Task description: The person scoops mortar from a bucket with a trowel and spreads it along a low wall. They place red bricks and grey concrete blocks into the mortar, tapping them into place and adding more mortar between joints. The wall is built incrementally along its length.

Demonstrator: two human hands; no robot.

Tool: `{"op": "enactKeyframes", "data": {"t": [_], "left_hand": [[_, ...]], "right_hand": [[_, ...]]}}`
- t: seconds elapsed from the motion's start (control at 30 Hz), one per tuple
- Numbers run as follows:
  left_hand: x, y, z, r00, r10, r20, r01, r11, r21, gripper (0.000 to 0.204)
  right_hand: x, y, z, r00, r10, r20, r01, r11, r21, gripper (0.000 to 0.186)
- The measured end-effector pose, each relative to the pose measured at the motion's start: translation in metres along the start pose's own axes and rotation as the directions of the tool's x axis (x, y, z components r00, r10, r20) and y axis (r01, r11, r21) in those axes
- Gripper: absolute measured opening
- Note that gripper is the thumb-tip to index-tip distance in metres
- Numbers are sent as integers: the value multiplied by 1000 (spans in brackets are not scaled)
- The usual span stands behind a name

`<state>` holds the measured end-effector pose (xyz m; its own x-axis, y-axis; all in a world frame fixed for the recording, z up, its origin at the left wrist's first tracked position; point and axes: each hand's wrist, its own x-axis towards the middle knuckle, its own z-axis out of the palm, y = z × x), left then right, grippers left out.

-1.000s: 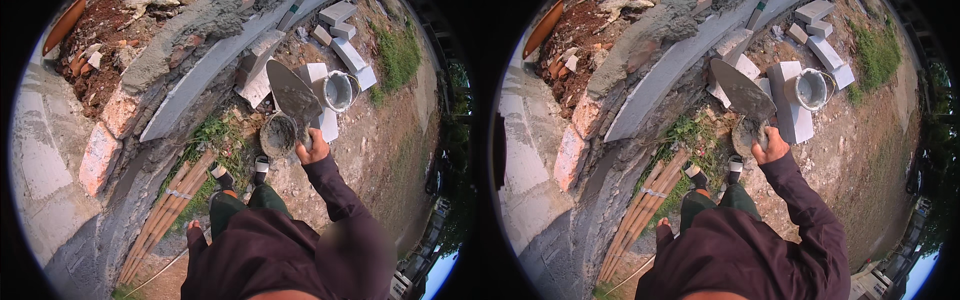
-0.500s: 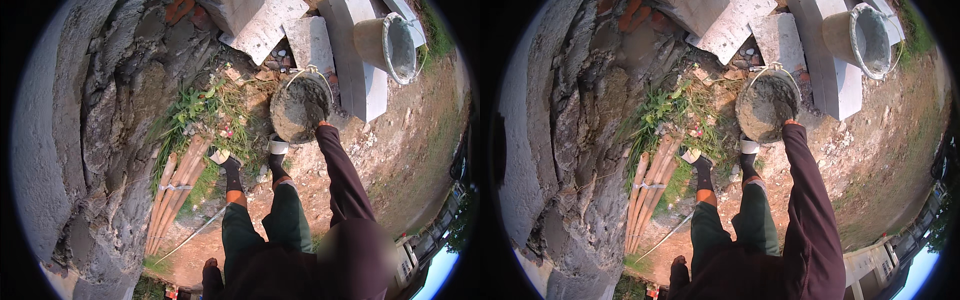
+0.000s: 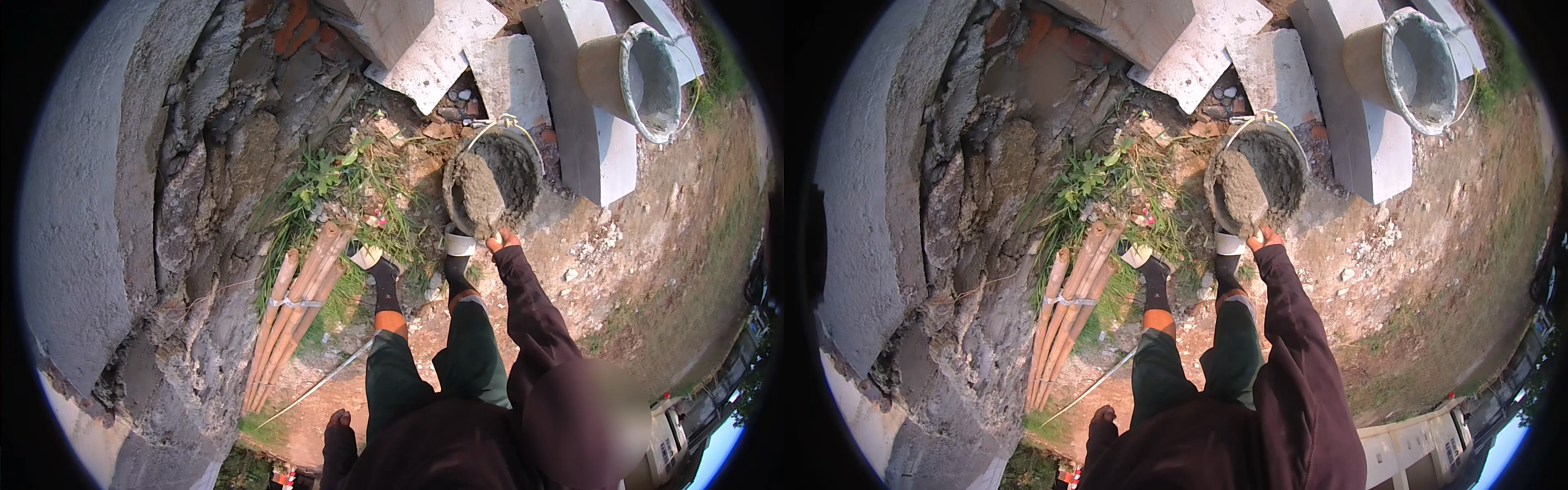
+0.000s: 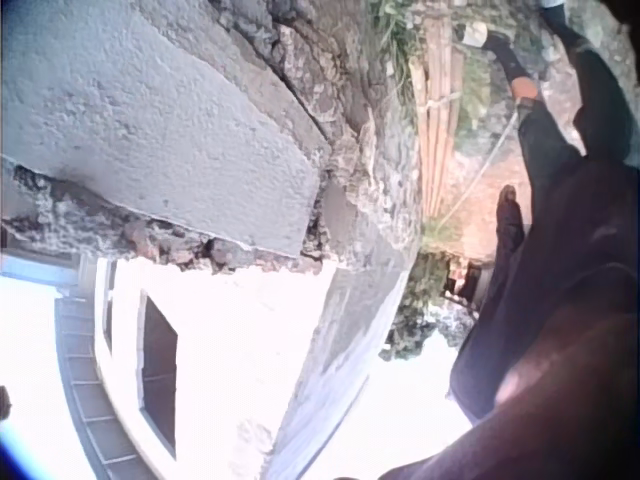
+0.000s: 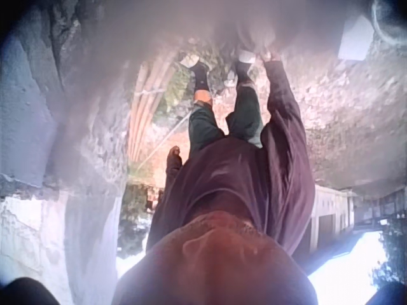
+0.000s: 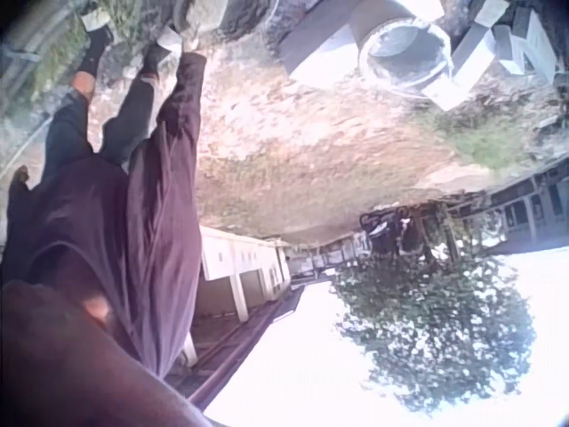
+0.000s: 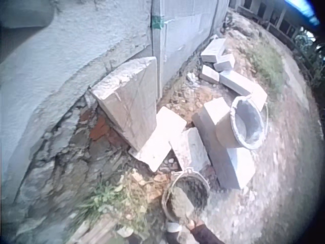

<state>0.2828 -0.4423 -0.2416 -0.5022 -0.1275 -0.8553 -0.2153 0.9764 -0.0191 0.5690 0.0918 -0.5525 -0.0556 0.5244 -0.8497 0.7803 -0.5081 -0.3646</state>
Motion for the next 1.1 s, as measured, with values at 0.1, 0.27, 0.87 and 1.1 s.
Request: {"op": "enactKeyframes", "data": {"t": [0.1,0.27,0.87,1.1], "left_hand": [[-24,46,-7,999,38,-28,-36,996,79,45],[-51,78,-13,998,11,-54,-16,996,-85,46],[26,118,-34,960,243,-138,-265,639,-722,47],[-28,217,-165,720,61,-692,-693,128,-710,64]], "right_hand": [[-24,10,-19,993,-86,-85,89,996,31,52],[-115,-56,-91,961,-267,-76,258,959,-116,38],[-565,-584,-75,551,-586,595,810,547,-212,25],[-624,-699,20,103,-726,680,833,-311,-459,33]]}}
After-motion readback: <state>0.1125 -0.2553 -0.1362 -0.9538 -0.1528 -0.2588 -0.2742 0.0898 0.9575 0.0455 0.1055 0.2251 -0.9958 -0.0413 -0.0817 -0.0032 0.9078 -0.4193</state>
